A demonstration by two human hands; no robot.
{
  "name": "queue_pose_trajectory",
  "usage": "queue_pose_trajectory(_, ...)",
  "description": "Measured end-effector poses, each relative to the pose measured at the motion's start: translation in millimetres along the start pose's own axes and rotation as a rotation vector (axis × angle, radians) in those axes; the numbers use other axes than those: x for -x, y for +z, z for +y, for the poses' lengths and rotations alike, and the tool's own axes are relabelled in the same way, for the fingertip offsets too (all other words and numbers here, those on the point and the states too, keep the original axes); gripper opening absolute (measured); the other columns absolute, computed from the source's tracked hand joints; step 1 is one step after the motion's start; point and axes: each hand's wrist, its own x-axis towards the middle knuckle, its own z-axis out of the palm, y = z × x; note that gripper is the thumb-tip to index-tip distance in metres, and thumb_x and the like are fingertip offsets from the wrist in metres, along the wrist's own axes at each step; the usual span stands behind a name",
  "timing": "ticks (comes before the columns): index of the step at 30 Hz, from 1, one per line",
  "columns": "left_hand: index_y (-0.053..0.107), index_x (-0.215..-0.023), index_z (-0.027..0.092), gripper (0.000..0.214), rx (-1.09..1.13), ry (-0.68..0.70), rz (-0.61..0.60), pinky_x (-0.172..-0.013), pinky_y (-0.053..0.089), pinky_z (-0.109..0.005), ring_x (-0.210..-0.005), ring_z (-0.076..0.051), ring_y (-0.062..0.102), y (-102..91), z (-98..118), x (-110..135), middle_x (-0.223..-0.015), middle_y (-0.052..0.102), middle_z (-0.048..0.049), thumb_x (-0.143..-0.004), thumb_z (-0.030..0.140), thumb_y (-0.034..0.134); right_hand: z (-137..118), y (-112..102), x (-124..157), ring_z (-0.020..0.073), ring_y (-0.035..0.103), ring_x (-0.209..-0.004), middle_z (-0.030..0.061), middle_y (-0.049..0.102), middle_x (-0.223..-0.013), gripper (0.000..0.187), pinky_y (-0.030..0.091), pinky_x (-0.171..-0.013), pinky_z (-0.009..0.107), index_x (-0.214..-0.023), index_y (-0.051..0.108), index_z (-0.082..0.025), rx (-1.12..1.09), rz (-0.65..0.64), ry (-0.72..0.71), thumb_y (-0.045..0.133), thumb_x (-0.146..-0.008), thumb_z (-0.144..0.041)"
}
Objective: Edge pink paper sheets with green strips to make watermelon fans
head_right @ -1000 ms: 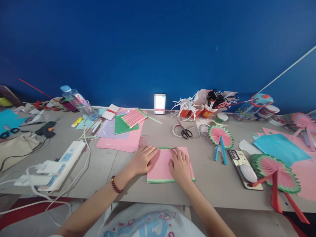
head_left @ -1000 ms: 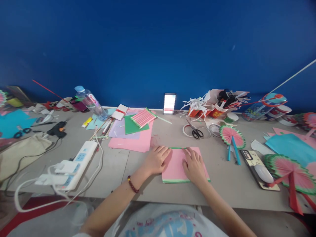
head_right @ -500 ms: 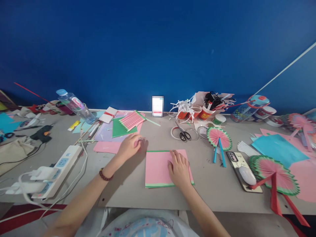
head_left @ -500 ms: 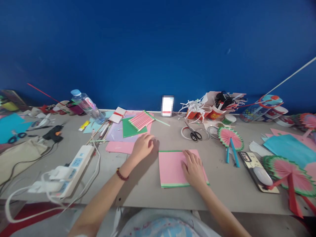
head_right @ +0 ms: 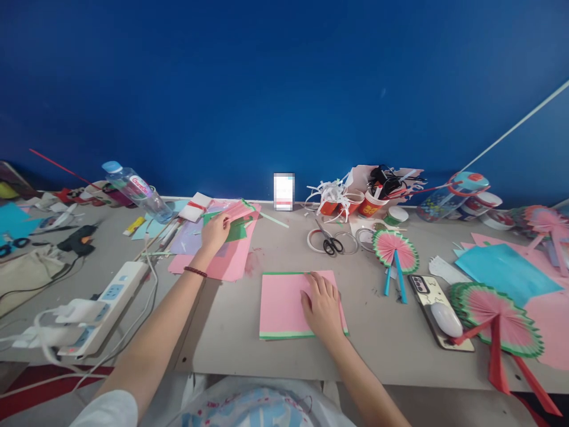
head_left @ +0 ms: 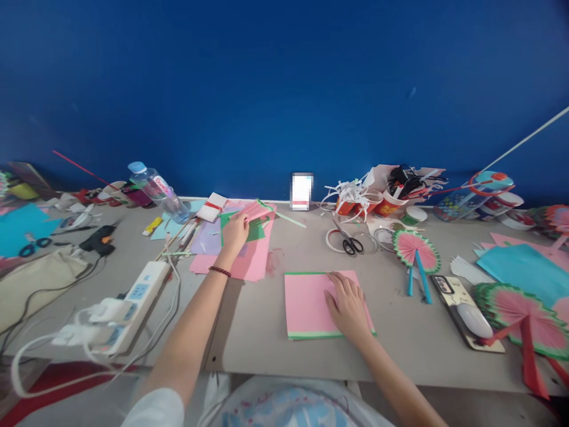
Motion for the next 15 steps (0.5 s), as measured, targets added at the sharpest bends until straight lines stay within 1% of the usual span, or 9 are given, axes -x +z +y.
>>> queue_pose_trajectory(3,0.058,-0.106,0.018,0.023,0.036,-0.038,0.062,-0.068,0.042,-0.029,-0.090,-0.023,0.062,0.8,-3,-3,-0.099,0.068,-0.0078,-0.092,0.019,0.039,0,0,0,0.0288,0.048,-0.116,0.0127,0.057,-0.127,0.036,0.040,-0.091,0.043,-0.127,0.049,-0.019,0.000,0.001,-0.003,0.041,-0.093,-0.027)
queue_pose_trajectory(5,0.058,-0.110,0.018,0.027,0.029,-0.013,0.082,-0.073,0.043,-0.029,-0.094,-0.023,0.061,2.3,-4,-3,-0.101,0.068,-0.0082,-0.093,0.017,0.036,1,0,0,0.0286,0.049,-0.116,0.0127,0.057,-0.127,0.036,0.040,-0.090,0.043,-0.127,0.050,-0.019,0.000,0.006,-0.010,0.041,-0.093,-0.027)
queue_pose_trajectory(8,0.061,-0.109,0.019,0.034,-0.008,0.118,0.043,-0.087,0.042,-0.033,-0.106,-0.024,0.057,5.6,0,-2,-0.113,0.065,-0.0079,-0.091,0.012,0.034,1,-1,0,0.0293,0.049,-0.115,0.0130,0.057,-0.125,0.036,0.041,-0.090,0.044,-0.127,0.050,-0.020,-0.008,0.016,-0.014,0.041,-0.093,-0.027)
queue_pose_trajectory(10,0.063,-0.111,0.020,0.036,-0.039,0.174,0.007,-0.093,0.040,-0.035,-0.110,-0.025,0.055,8.2,4,-1,-0.122,0.061,-0.0080,-0.089,0.010,0.036,0,-1,0,0.0296,0.050,-0.115,0.0130,0.057,-0.125,0.037,0.041,-0.090,0.045,-0.128,0.050,-0.022,-0.021,0.016,-0.008,0.041,-0.093,-0.027)
queue_pose_trajectory(12,0.064,-0.112,0.020,0.033,-0.070,0.189,-0.019,-0.093,0.039,-0.038,-0.110,-0.027,0.054,10.7,8,1,-0.126,0.058,-0.0091,-0.089,0.015,0.041,0,-1,0,0.0295,0.050,-0.115,0.0130,0.057,-0.126,0.037,0.041,-0.090,0.045,-0.128,0.050,-0.022,-0.030,0.013,-0.001,0.042,-0.092,-0.027)
queue_pose_trajectory(15,0.067,-0.104,0.020,0.028,-0.097,0.194,-0.048,-0.088,0.039,-0.040,-0.107,-0.029,0.052,13.1,13,2,-0.122,0.059,-0.0102,-0.091,0.023,0.043,0,-1,0,0.0290,0.050,-0.116,0.0132,0.058,-0.126,0.036,0.041,-0.091,0.044,-0.127,0.051,-0.020,-0.026,0.009,0.010,0.043,-0.092,-0.026)
